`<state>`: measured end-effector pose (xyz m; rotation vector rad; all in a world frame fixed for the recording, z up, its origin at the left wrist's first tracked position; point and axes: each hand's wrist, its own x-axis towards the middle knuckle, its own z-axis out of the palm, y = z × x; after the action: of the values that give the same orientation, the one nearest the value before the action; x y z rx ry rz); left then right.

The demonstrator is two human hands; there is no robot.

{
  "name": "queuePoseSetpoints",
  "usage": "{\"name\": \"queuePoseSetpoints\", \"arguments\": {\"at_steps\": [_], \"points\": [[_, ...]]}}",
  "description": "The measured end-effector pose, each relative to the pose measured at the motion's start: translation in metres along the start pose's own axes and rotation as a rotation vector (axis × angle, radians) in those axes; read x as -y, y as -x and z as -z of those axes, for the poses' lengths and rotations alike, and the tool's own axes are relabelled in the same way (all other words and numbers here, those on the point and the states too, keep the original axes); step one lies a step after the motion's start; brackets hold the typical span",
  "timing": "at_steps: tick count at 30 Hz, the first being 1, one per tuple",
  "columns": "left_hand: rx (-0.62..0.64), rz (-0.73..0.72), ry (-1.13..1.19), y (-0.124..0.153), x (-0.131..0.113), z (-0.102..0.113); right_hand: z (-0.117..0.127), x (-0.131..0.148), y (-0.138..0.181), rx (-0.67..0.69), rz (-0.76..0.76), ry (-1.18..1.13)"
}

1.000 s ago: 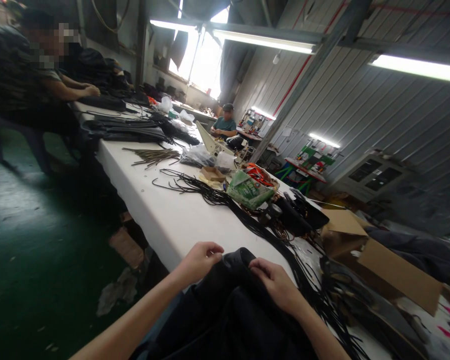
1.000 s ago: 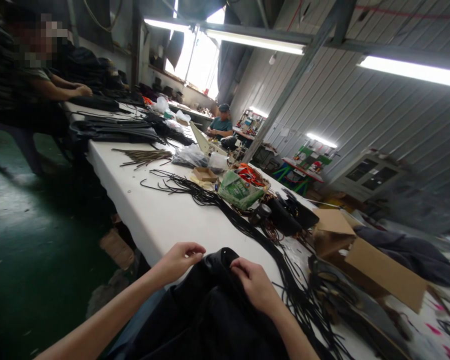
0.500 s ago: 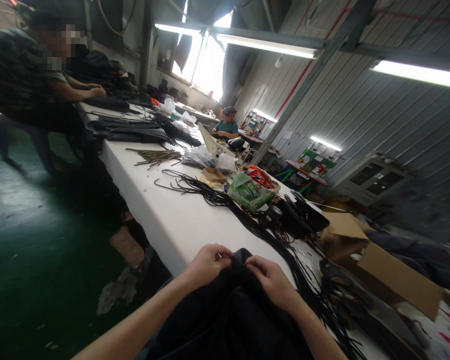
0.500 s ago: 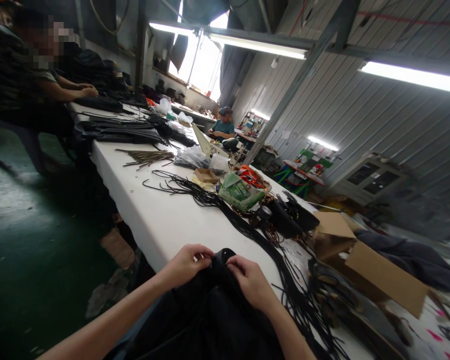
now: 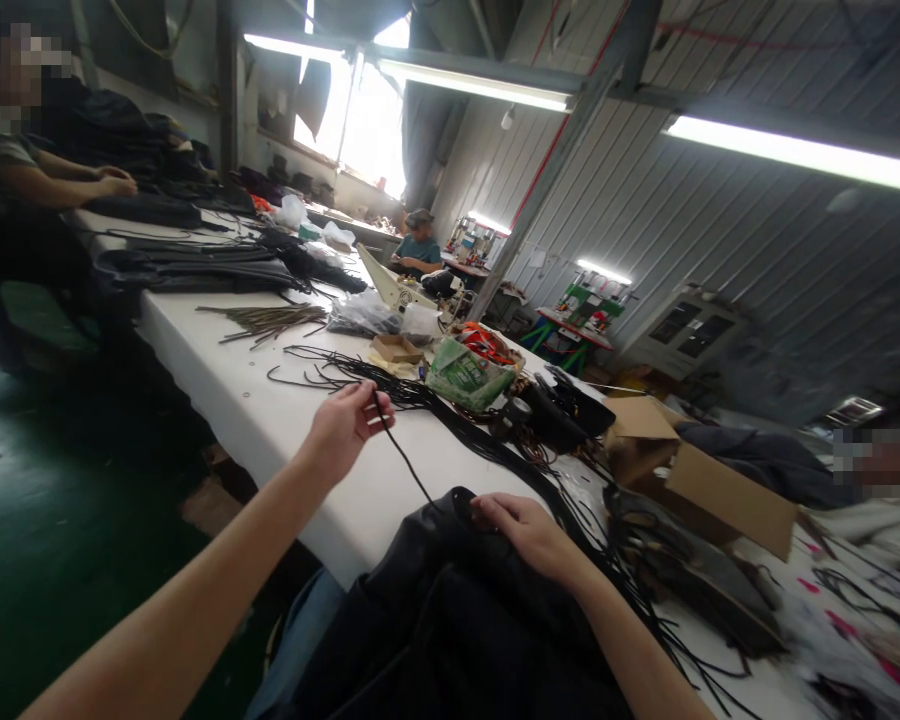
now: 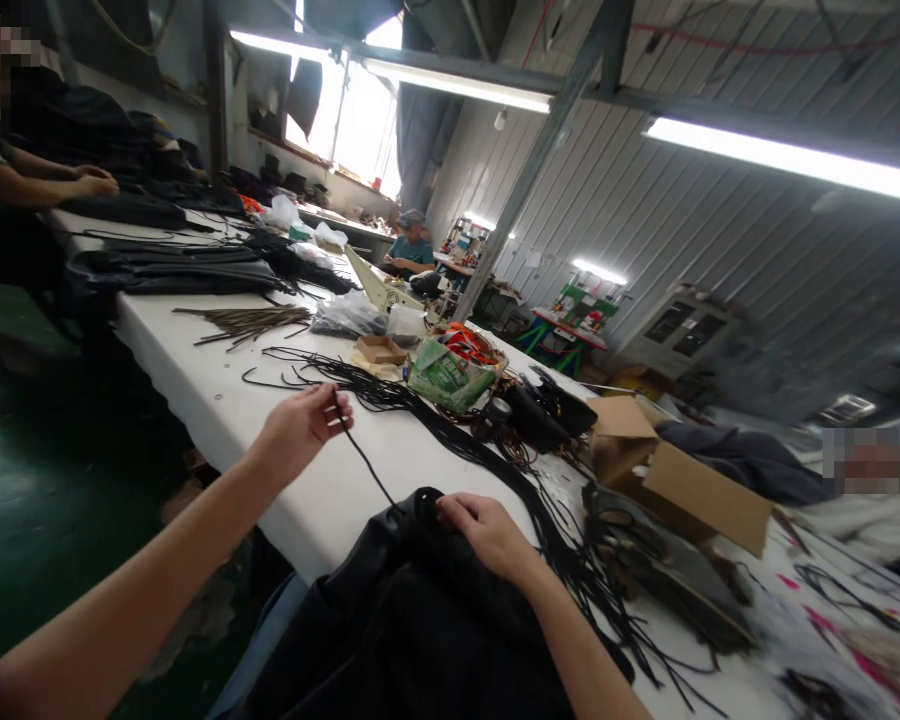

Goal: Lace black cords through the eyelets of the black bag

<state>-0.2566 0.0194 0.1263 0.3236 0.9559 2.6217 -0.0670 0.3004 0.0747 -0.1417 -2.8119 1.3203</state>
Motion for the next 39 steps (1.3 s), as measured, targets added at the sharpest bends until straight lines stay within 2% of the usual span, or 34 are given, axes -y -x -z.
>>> {"name": "queuePoseSetpoints", "arguments": {"at_steps": [5,9,11,13,18,21,23,26,28,32,35,39], "points": [[-0.016,-0.179,0.033,-0.02,-0.084,-0.013,0.007,-0.017,-0.003,-0.033,-0.009,0.035],[-0.07,-0.302,-0.027,-0.023,-0.129,-0.016,0.001,-0.015,-0.004,-0.02,-0.002,0.092],[-0.092,-0.335,-0.111,-0.025,-0.142,-0.017,-0.001,-0.012,-0.005,-0.009,-0.011,0.108],[-0.061,-0.341,-0.224,-0.028,-0.148,-0.02,-0.003,-0.009,-0.006,0.001,-0.02,0.115],[0.015,-0.335,-0.492,-0.037,-0.146,-0.028,-0.009,-0.01,-0.018,-0.006,-0.112,0.19],[0.052,-0.358,-0.605,-0.044,-0.137,-0.029,-0.016,-0.014,-0.032,-0.144,-0.14,0.363],[0.099,-0.367,-0.694,-0.048,-0.125,-0.026,-0.019,-0.017,-0.042,-0.201,-0.051,0.477],[0.181,-0.284,-0.953,-0.052,-0.095,-0.018,-0.022,-0.019,-0.052,-0.151,0.07,0.566],[0.242,-0.232,-1.167,-0.051,-0.068,-0.01,-0.024,-0.019,-0.051,-0.167,0.105,0.604],[0.495,-0.221,-1.415,-0.036,-0.008,0.0,-0.031,-0.018,-0.029,-0.295,0.234,0.655],[0.619,-0.245,-1.453,-0.015,0.03,-0.003,-0.038,-0.02,-0.004,-0.357,0.345,0.667],[0.823,-0.307,-1.475,0.011,0.065,-0.015,-0.045,-0.016,0.02,-0.506,0.614,0.716]]}}
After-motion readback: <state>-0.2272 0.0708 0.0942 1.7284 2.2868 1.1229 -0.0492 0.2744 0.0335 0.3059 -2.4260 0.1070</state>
